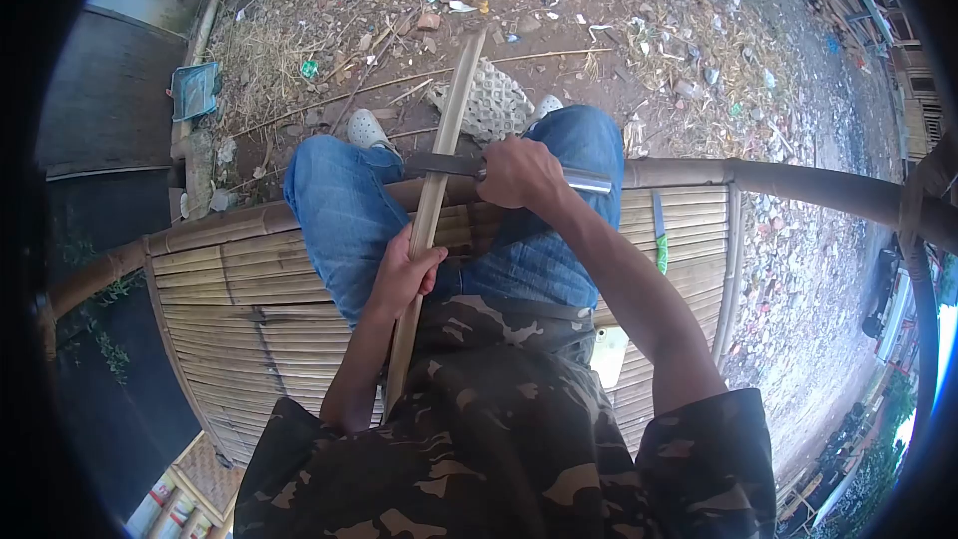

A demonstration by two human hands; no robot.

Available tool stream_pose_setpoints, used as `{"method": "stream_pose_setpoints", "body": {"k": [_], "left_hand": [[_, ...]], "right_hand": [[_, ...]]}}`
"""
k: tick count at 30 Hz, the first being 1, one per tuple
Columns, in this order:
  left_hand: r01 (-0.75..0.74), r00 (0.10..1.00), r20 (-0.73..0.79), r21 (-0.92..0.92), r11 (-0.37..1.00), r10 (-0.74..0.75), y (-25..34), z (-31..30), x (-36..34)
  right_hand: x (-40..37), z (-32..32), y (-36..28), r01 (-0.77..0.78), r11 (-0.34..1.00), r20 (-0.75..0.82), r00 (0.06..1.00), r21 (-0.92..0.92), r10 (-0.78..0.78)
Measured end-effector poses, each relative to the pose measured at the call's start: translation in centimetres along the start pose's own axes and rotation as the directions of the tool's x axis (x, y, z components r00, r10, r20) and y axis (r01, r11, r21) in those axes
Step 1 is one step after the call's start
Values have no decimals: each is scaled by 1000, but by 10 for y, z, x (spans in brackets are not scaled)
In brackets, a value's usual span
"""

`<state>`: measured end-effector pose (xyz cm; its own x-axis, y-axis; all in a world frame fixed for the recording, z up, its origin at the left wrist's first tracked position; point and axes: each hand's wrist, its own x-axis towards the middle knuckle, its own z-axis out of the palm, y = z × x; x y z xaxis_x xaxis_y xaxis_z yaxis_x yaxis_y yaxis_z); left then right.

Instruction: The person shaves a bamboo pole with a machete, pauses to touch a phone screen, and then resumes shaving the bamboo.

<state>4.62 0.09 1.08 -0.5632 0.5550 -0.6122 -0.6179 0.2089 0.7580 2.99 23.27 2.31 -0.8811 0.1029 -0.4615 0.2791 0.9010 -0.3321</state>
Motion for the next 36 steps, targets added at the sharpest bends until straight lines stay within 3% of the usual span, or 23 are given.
{"method": "stream_pose_setpoints", "body": {"k": [2, 7, 12, 18, 23, 26, 36], "left_hand": [[9, 1000, -6, -10, 1000, -9, 1, 0, -2], [28, 999, 20, -37, 999, -28, 2, 1, -1], [-1, 1000, -8, 14, 1000, 1, 1, 1, -1], [36, 999, -3, -20, 999, -36, -1, 0, -1], [26, 1000, 4, -13, 1000, -26, -3, 0, 1], [19, 1000, -4, -12, 1000, -19, -1, 1, 1], [19, 1000, 10, -19, 1000, -19, -1, 2, 0]], "right_hand": [[1, 0, -1, -8, 1000, -5, 1000, -2, 8], [-31, -8, -16, 135, 990, 73, 988, 27, -137], [-14, -7, -10, 43, 999, 91, 995, 3, -43], [-18, -7, -15, 76, 997, 74, 995, -28, -74], [-20, -6, -16, 110, 993, 154, 983, -36, -103], [0, -2, -7, 19, 1000, 50, 999, 15, -19], [-19, -3, -17, 100, 994, 115, 988, 31, -103]]}}
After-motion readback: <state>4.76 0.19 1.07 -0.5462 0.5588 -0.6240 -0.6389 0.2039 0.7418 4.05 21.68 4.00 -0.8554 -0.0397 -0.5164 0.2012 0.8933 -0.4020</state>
